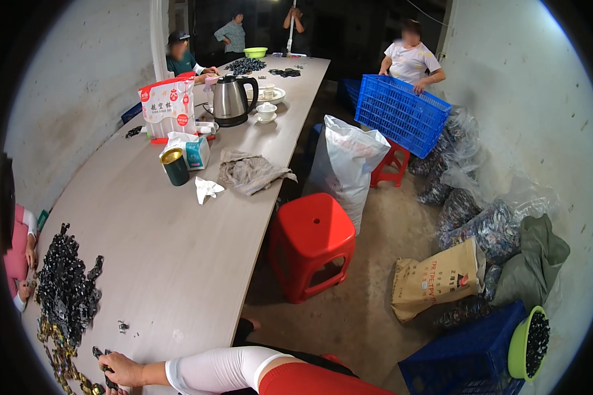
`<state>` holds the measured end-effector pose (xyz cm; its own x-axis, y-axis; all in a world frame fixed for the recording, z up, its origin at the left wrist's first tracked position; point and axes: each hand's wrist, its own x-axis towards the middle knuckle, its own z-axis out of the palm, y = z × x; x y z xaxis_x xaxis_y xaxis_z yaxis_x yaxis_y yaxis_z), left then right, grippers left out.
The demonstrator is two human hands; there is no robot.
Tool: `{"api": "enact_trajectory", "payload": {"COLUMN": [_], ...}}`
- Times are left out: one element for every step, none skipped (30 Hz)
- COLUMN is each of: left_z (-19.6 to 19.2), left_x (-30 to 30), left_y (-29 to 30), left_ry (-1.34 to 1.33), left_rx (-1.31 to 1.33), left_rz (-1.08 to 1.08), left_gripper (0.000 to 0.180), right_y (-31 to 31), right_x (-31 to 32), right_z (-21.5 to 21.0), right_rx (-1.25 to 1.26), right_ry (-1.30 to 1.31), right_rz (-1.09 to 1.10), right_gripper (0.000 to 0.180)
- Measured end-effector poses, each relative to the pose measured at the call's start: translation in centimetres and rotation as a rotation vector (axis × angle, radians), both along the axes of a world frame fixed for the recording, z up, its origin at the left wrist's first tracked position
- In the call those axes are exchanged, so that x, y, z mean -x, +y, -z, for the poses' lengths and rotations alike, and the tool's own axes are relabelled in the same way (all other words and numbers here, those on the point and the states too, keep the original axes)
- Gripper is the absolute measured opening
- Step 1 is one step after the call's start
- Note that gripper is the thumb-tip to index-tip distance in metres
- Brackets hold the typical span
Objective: The person assembles small toy cars by hand at a table. They pick up a black chassis and a gold body, fit them together, and place the completed unit on the table. The process is repeated with multiple units from piles of parts.
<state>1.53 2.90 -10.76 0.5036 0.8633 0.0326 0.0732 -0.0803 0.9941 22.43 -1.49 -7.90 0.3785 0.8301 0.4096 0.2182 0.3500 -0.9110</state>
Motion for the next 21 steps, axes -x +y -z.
{"api": "enact_trajectory", "payload": {"left_z": [-0.1, -0.5, -0.7, -0.9, -0.9, -0.8, -0.8, -0.7, -0.7, -0.6, -0.6, -0.5, -0.4, -0.3, -0.1, 0.0, -0.2, -0.5, -0.8, -1.2, -1.2], "left_x": [-0.1, -0.5, -0.4, -0.5, -0.5, -0.5, -0.5, -0.6, -0.4, -0.4, -0.4, -0.3, -0.2, -0.1, 0.1, 0.3, 0.1, 0.0, -0.2, -0.2, -0.2], "left_y": [-0.2, -0.6, -0.8, -0.9, -0.9, -0.9, -1.0, -1.0, -0.9, -0.9, -0.9, -0.9, -0.8, -0.6, -0.5, -0.5, -0.8, -1.2, -1.7, -2.1, -2.1], "left_ry": [0.009, 0.015, 0.025, 0.035, 0.040, 0.046, 0.057, 0.064, 0.073, 0.079, 0.091, 0.101, 0.114, 0.122, 0.133, 0.148, 0.172, 0.184, 0.194, 0.209, 0.203], "left_rx": [-0.008, -0.025, -0.044, -0.063, -0.074, -0.087, -0.098, -0.110, -0.125, -0.137, -0.155, -0.172, -0.188, -0.200, -0.212, -0.239, -0.284, -0.378, -0.472, -0.568, -0.547], "left_rz": [-0.003, -0.011, -0.015, -0.017, -0.014, -0.014, -0.012, -0.010, -0.010, -0.008, -0.008, -0.004, -0.003, 0.000, 0.003, 0.010, 0.017, 0.031, 0.042, 0.049, 0.045], "left_gripper": [0.037, 0.037, 0.037, 0.038, 0.038, 0.038, 0.038, 0.038, 0.038, 0.038, 0.039, 0.039, 0.039, 0.039, 0.039, 0.039, 0.040, 0.040, 0.040, 0.040, 0.039], "right_y": [0.2, 0.3, 0.3, 0.4, 0.5, 0.5, 0.5, 0.4, 0.4, 0.3, 0.3, 0.2, 0.2, 0.1, 0.1, 0.1, 0.3, 0.4, 0.5, 0.5, 0.5], "right_x": [0.0, 0.1, 0.2, 0.3, 0.3, 0.4, 0.4, 0.4, 0.4, 0.3, 0.3, 0.2, 0.2, 0.2, 0.2, 0.2, 0.1, 0.2, 0.1, 0.2, 0.3], "right_z": [0.2, 0.3, 0.3, 0.3, 0.4, 0.5, 0.6, 0.6, 0.5, 0.4, 0.3, 0.3, 0.2, 0.1, 0.1, 0.0, 0.2, 0.3, 0.5, 0.4, 0.3], "right_rx": [-0.010, -0.020, -0.030, -0.041, -0.036, -0.031, -0.027, -0.012, 0.002, 0.017, 0.016, 0.015, 0.014, 0.015, 0.017, 0.019, 0.008, -0.003, -0.014, -0.010, -0.005], "right_ry": [-0.012, -0.011, -0.010, -0.009, -0.012, -0.016, -0.019, -0.004, 0.011, 0.026, 0.013, 0.001, -0.012, -0.003, 0.007, 0.016, 0.013, 0.010, 0.007, 0.006, 0.004], "right_rz": [0.014, 0.012, 0.010, 0.009, 0.015, 0.021, 0.026, 0.007, -0.013, -0.032, -0.022, -0.012, -0.002, -0.012, -0.023, -0.033, -0.024, -0.015, -0.006, -0.006, -0.005], "right_gripper": [0.014, 0.014, 0.014, 0.015, 0.015, 0.014, 0.014, 0.014, 0.014, 0.014, 0.014, 0.013, 0.013, 0.013, 0.013, 0.013, 0.014, 0.014, 0.014, 0.014, 0.014]}}
